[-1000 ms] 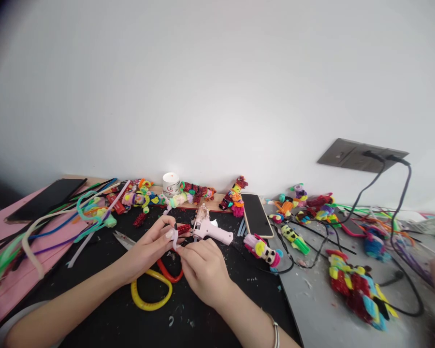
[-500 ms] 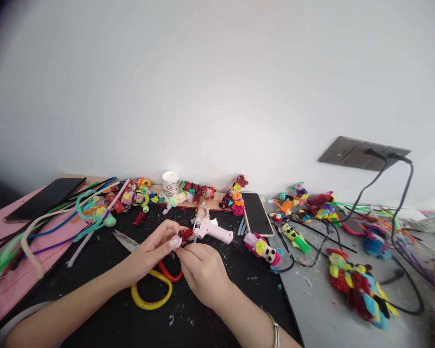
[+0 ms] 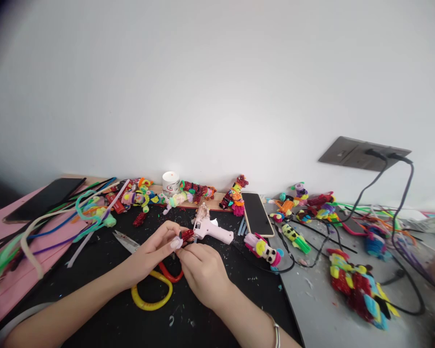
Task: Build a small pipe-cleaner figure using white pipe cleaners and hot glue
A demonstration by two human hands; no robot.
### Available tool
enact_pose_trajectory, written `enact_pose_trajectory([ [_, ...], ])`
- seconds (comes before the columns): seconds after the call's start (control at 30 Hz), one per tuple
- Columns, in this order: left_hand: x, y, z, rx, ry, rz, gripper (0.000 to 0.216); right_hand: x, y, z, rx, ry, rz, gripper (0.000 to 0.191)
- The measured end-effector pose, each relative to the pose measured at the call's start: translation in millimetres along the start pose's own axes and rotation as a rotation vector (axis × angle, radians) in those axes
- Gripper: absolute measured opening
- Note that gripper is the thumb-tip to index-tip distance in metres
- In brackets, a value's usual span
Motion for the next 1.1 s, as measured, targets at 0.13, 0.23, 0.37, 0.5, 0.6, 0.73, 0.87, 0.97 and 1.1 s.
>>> enact_pose_trajectory([
  [0.13, 1, -1, -2, -0.006, 0.015, 0.010, 0.011, 0, 0, 0, 0.000, -0.006, 0.016, 0.024],
  [0.23, 4, -2, -5, -0.015, 0.061, 0.032, 0.011, 0, 0, 2, -0.014, 0.001, 0.025, 0.024],
  [0.37, 10, -6, -10, 0.014, 0.181, 0.096, 0.014, 3, 0, 3, -0.086, 0.024, 0.065, 0.022],
  [0.5, 17, -9, -13, 0.018, 0.213, 0.179, 0.017, 7, -1, 8, -0.220, -0.072, 0.141, 0.023],
  [0.6, 22, -11, -14, -0.002, 0.182, 0.218, 0.019, 7, 1, 16, -0.389, -0.155, 0.206, 0.023],
  [0.73, 26, -14, -11, -0.018, 0.151, 0.232, 0.020, 4, 5, 27, -0.577, -0.288, 0.305, 0.018],
  [0.87, 24, -13, -6, -0.050, 0.086, 0.191, 0.017, 4, 6, 31, -0.654, -0.361, 0.371, 0.016],
  [0.97, 22, -9, -1, -0.086, -0.078, 0.194, 0.015, 4, 7, 32, -0.698, -0.409, 0.405, 0.012],
  [1.1, 20, 0, 9, -0.221, -0.513, 0.266, 0.018, 4, 7, 35, -0.738, -0.491, 0.458, 0.009],
])
Point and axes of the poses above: each hand's wrist, its own y-axis away from the middle knuckle, its own x-axis out of the back of the hand, z = x × y, the point moved 3 cm from there along -y, towards the middle knuckle, and after that the axes turned 14 degrees about x, right-handed, at the moved point
